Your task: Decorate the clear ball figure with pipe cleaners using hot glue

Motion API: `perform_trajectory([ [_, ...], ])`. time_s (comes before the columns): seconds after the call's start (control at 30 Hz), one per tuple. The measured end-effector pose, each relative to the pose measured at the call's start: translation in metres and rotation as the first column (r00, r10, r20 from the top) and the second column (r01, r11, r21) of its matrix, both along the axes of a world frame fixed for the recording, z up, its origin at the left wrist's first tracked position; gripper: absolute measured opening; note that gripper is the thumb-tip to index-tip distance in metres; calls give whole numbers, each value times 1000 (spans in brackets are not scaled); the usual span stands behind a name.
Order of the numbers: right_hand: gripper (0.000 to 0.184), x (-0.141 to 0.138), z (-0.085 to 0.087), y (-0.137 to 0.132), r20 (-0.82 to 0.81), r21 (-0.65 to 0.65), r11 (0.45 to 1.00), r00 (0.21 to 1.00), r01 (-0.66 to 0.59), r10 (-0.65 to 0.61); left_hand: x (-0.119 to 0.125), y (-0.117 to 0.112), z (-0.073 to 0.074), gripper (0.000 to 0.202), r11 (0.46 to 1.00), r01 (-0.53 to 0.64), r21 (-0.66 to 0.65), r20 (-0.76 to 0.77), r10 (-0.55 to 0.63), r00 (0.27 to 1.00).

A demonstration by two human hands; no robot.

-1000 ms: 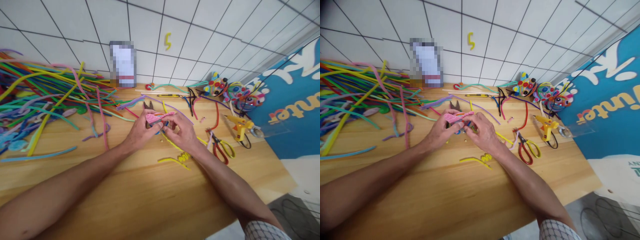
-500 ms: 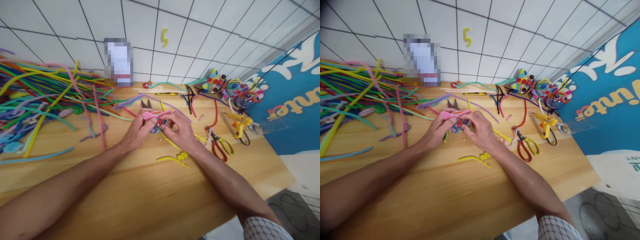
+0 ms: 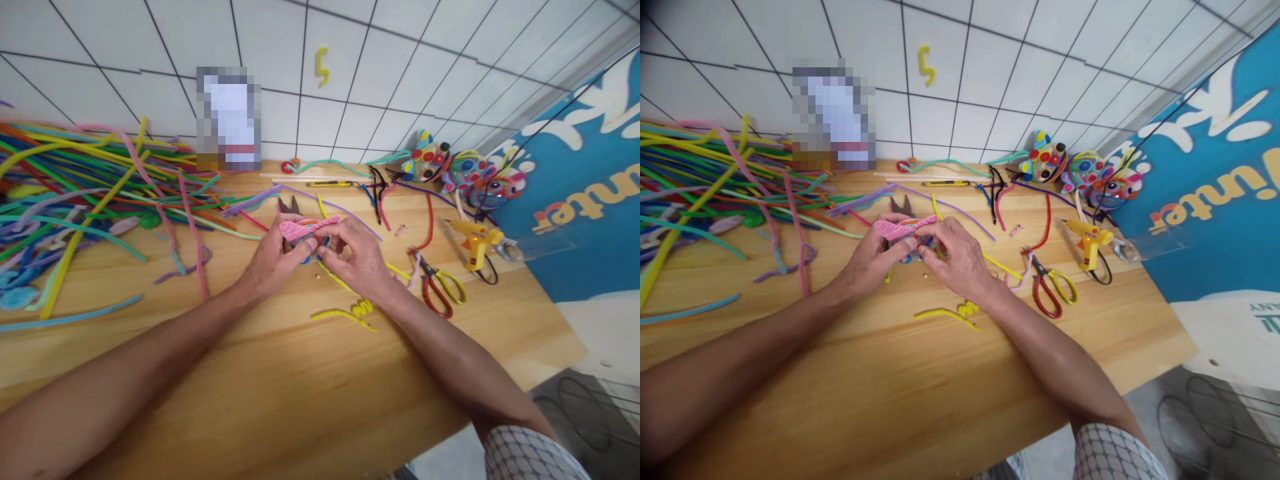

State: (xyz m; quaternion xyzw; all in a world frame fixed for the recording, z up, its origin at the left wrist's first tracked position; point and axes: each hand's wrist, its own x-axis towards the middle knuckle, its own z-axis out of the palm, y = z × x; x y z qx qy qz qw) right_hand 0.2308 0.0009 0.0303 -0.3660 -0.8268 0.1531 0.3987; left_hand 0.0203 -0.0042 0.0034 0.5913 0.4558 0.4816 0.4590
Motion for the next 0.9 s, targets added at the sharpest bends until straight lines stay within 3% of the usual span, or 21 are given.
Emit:
perform_trajectory([
  [0.5, 24, 7, 0, 8, 20, -18, 997, 997, -75, 75, 2, 2, 0, 42, 999, -51, -13, 28, 52, 998],
  [0.9, 26, 1, 0, 4, -22, 14, 1000, 1000, -13, 13, 0, 2, -3, 45, 1000, -31, -3, 25, 31, 999],
])
